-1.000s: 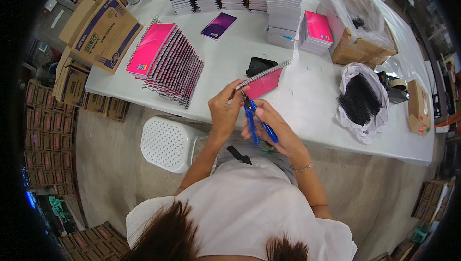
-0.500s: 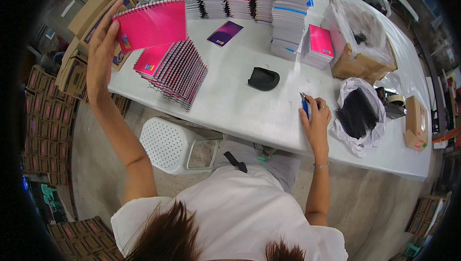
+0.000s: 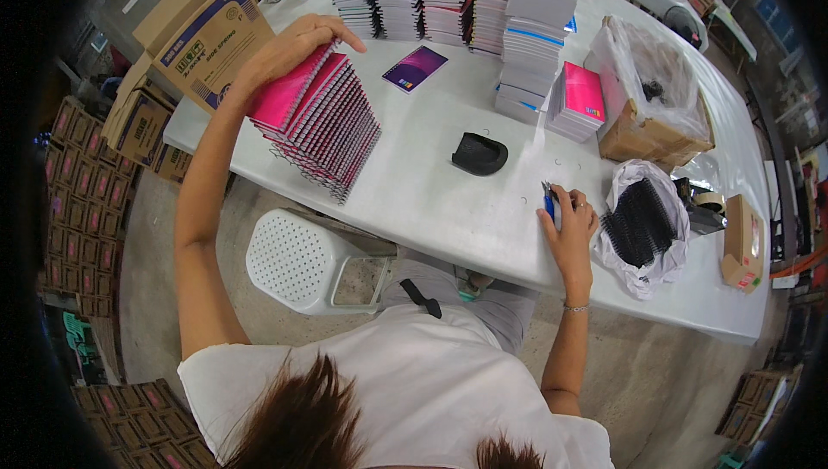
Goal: The person binds notepads by hand. The person takes a notepad, aligns a plastic spiral binding along the edge, and uses a pair of pliers to cut and crimp the ends of the spiral. The person then stacks the bound notepads on the table.
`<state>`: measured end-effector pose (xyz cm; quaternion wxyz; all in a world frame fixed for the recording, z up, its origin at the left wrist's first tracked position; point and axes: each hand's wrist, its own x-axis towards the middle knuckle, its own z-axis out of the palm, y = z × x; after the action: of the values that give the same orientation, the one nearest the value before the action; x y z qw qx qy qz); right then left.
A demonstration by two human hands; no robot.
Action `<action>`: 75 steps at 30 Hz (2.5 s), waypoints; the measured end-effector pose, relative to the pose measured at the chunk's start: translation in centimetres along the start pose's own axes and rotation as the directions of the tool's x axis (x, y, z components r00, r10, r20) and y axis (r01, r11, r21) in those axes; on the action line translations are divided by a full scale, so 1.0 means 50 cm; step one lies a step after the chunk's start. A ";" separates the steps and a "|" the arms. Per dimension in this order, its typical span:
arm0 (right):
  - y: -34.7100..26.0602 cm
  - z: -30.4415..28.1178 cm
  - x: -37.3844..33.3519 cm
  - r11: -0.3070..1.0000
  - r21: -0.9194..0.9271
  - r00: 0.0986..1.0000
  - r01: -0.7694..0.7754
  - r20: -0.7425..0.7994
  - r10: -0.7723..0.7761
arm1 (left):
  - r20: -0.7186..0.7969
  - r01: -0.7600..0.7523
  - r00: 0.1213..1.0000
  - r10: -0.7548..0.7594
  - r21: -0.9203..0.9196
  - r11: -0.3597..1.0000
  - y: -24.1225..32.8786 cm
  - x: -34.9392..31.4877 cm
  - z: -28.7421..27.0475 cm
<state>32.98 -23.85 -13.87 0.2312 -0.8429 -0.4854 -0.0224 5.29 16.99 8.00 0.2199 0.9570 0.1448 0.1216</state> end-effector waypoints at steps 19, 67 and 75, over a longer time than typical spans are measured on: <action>0.047 -0.038 0.267 0.933 0.153 0.866 0.324 -0.446 -0.228 | -0.141 -0.088 0.985 0.105 0.121 0.989 -0.022 -0.018 0.055; 0.135 -0.093 0.427 0.955 0.200 0.974 0.219 0.006 -0.225 | 0.218 0.225 0.970 -0.107 -0.641 0.734 0.250 -0.153 0.462; 0.129 -0.097 0.413 0.930 0.295 0.974 0.217 -0.003 -0.227 | 0.262 0.242 0.961 -0.089 -0.643 0.727 0.251 -0.152 0.468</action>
<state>50.14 -11.92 -6.50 0.3419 -0.7392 -0.5791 0.0370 7.99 -5.37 -8.02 0.5725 0.8045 0.1525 0.0420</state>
